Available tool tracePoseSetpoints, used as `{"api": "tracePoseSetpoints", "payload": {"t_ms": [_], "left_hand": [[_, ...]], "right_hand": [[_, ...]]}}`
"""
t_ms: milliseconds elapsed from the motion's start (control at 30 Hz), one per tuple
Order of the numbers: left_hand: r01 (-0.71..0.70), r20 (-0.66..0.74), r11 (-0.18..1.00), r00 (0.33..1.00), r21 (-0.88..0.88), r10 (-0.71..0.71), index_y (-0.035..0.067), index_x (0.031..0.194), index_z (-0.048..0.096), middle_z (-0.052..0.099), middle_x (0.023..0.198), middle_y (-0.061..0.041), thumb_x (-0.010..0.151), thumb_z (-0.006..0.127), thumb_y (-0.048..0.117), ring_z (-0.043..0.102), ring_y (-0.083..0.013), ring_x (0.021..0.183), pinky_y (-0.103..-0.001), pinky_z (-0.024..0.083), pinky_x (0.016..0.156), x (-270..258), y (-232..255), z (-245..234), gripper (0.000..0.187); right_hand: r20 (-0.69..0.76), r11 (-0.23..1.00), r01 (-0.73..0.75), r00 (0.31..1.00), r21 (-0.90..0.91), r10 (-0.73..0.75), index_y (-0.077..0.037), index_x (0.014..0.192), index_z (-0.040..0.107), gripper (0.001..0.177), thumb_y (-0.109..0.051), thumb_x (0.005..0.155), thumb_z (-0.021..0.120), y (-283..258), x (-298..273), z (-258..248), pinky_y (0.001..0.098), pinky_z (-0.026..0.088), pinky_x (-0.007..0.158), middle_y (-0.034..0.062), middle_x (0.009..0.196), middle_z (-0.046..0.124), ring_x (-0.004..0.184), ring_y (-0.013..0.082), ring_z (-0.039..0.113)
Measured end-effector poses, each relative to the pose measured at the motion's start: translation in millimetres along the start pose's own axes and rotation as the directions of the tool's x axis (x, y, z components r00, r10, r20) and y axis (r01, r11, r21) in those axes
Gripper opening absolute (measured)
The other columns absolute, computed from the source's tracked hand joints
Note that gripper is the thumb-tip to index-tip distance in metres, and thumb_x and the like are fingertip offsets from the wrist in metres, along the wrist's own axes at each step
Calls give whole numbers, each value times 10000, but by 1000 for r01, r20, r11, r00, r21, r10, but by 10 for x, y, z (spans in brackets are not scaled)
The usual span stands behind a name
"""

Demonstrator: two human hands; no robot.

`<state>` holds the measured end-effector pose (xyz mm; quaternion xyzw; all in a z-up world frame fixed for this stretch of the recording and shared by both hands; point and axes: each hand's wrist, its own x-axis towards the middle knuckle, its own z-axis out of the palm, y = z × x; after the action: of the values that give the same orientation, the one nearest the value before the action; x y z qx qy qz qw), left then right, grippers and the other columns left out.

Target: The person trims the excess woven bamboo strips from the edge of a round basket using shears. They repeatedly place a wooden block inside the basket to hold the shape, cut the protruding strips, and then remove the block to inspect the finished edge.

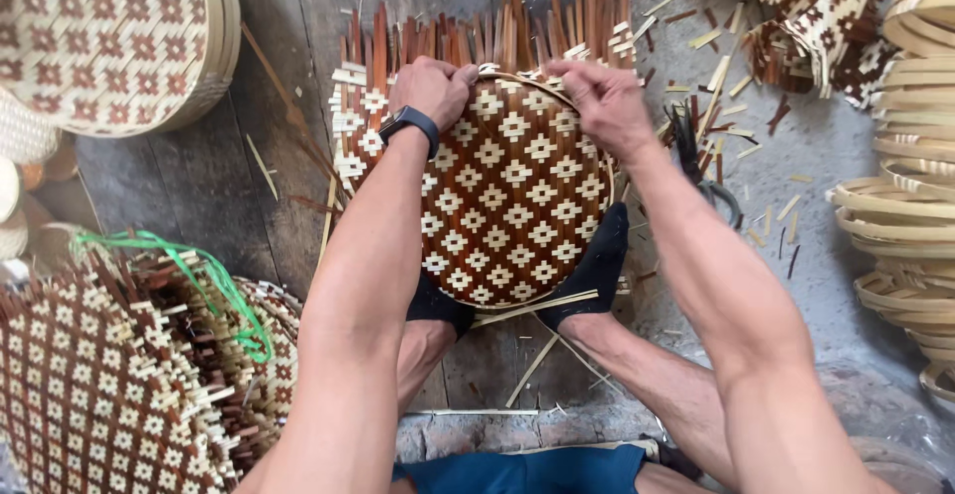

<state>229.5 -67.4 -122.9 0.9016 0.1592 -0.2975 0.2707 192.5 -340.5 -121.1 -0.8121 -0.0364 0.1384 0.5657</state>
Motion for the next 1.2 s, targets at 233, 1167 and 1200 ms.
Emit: {"api": "tracePoseSetpoints", "payload": {"t_ms": [233,1167,1200], "left_hand": [[19,38,999,999,39,-20,211,936,831,782,815,-81,922,654,535,675,-216,705,-397,551,726,33,-69,138,370],[-173,-668,954,683,246,296,84,1219,660,640,1255,-134,997,627,395,581,-287,1211,-507,494,1018,-769,-1110,375,384],[-93,-629,953,731,290,263,77,1182,671,647,1218,-143,1018,611,424,566,-295,1193,-515,485,1006,-963,-1260,404,389]], "right_hand": [[196,991,14,980,-137,13,-107,1515,506,479,-274,1087,371,131,-226,291,439,265,1210,161,1558,480,1435,291,419],[380,812,74,906,-578,188,-242,1100,771,779,-812,918,273,-375,752,1303,507,482,887,78,992,706,944,257,654],[380,797,104,910,-595,165,-242,1062,775,783,-849,888,312,-411,767,1304,497,488,858,66,1011,704,931,256,661]]}}
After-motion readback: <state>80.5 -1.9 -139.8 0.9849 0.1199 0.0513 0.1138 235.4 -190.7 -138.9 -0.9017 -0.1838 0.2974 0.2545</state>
